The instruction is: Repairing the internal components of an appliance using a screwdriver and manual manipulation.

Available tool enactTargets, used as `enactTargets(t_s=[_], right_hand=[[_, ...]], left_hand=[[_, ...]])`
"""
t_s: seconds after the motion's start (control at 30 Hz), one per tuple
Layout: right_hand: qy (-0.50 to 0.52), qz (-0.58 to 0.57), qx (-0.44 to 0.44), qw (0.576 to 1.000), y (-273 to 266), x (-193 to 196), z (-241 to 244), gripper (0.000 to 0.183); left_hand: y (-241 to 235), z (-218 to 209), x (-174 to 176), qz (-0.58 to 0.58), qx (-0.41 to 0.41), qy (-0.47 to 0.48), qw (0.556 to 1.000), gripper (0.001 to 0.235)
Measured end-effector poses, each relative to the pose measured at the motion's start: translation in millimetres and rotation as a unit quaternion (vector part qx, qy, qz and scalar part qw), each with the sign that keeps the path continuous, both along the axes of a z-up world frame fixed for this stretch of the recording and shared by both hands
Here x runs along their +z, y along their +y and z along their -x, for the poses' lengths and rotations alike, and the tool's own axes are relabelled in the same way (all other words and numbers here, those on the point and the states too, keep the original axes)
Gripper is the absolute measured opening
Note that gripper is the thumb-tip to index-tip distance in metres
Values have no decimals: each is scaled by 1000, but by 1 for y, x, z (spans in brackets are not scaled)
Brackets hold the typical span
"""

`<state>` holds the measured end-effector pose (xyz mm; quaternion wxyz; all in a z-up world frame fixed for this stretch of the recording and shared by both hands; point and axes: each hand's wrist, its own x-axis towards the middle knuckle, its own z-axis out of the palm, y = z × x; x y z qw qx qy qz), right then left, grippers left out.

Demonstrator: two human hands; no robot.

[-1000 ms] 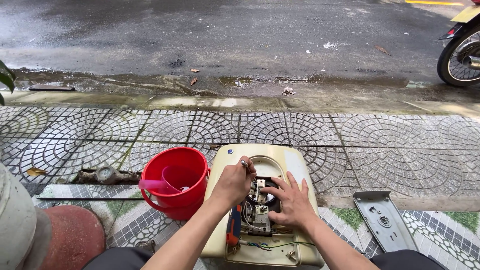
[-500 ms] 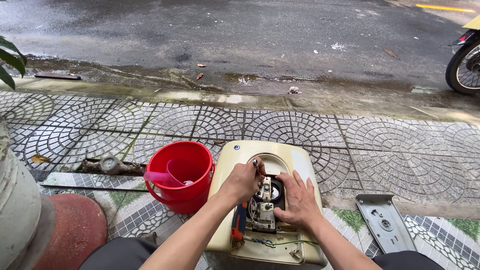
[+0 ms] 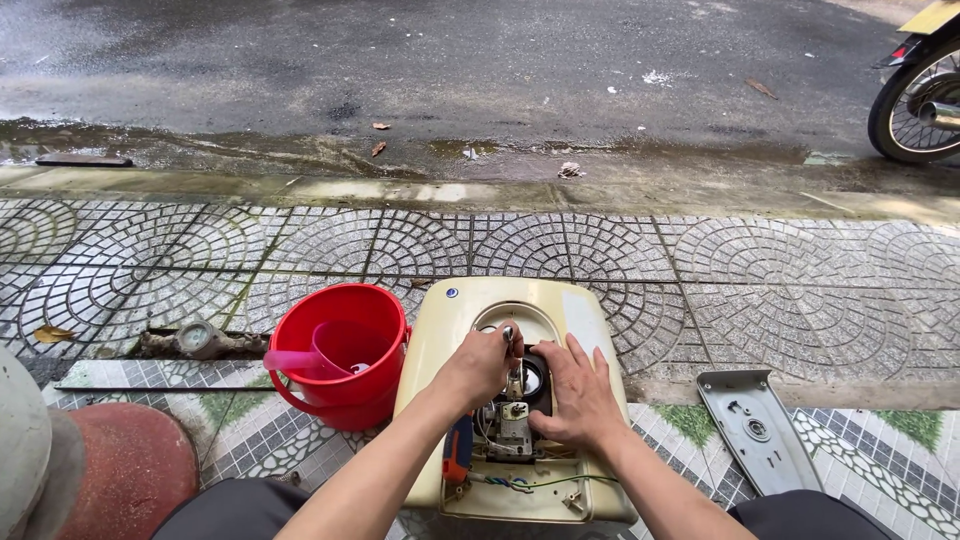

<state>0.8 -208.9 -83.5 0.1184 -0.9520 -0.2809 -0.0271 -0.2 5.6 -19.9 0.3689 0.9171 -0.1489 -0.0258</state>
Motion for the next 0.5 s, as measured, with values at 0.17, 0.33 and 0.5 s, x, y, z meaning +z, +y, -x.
enactTargets(t_s=[0.17,0.33,0.5], right_hand=[[-3,9,4,1000,-1,-3,-2,105],[28,8,-7,1000,4,13,3,97],[17,11,-4,1000,2,5,0,95]], left_hand=[[-5,-6,-6,-36,-8,-10,999,19],[-6,-11,-15,-41,-25,-42,998,20],[-6,-18,-34,-64,-2,-88,994,18]])
